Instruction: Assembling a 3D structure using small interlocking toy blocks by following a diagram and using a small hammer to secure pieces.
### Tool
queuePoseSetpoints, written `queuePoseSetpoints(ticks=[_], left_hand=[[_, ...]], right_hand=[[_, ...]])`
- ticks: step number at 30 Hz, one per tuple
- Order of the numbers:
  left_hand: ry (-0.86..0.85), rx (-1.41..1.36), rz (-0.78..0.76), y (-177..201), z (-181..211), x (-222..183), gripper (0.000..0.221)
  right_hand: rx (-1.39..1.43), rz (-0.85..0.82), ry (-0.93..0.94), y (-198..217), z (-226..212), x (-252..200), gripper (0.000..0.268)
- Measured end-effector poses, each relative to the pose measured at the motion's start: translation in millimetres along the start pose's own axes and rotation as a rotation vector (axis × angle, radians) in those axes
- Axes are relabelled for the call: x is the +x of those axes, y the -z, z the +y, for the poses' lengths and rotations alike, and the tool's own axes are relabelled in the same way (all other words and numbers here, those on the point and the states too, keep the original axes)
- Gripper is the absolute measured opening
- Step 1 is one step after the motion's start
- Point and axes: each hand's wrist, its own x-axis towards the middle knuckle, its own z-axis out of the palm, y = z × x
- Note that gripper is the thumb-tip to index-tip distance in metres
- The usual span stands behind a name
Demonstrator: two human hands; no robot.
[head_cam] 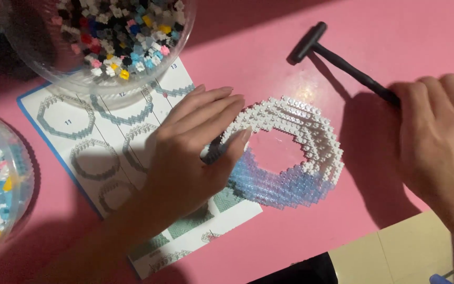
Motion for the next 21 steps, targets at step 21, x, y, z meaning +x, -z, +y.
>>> queuePoseSetpoints(ticks=[21], left_hand=[[0.033,-0.045,0.032,-2,-2,-3,0.032]], right_hand=[[0.329,0.064,0.028,33,-27,-52,0.04]])
